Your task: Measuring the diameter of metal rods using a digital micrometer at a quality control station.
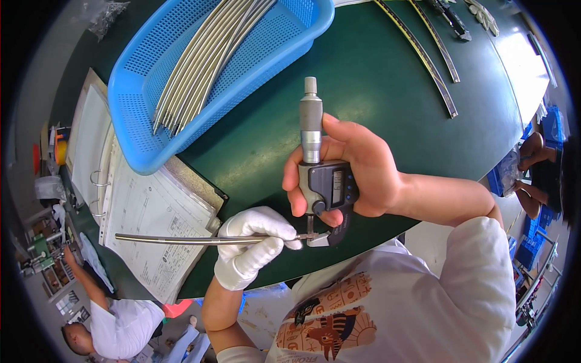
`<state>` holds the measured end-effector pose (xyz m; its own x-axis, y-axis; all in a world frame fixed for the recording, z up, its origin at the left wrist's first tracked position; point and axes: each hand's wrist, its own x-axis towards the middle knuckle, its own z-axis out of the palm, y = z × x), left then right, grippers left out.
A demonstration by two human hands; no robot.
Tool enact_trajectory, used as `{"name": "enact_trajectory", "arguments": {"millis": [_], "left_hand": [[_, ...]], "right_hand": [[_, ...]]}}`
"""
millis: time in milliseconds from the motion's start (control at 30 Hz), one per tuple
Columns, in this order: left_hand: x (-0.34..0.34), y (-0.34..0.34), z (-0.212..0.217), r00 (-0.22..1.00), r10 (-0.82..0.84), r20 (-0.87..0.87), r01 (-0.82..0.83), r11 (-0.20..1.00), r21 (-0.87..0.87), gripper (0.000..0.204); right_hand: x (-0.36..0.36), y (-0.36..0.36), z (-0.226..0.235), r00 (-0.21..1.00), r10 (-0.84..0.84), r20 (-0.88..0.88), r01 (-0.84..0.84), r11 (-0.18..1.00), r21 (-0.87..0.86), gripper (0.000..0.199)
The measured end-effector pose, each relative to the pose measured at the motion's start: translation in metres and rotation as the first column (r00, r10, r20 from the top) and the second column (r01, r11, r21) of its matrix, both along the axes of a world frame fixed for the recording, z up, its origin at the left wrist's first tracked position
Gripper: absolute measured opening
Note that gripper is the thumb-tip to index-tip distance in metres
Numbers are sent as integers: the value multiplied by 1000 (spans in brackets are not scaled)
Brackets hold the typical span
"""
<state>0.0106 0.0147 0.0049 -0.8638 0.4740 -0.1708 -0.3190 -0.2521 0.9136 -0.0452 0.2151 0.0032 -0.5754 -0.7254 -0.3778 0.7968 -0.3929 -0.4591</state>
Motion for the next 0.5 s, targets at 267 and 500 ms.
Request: {"name": "enact_trajectory", "arguments": {"millis": [267, 500], "left_hand": [[1, -1, -1, 1000, -6, -12, 6, 1000, -13, 13], [1, 0, -1, 1000, 2, -10, -2, 1000, 12, 14]], "right_hand": [[-1, -1, 1, 1000, 11, -25, -10, 1000, 26, 70], [1, 1, 3, 1000, -7, -17, 7, 1000, -2, 64]]}}
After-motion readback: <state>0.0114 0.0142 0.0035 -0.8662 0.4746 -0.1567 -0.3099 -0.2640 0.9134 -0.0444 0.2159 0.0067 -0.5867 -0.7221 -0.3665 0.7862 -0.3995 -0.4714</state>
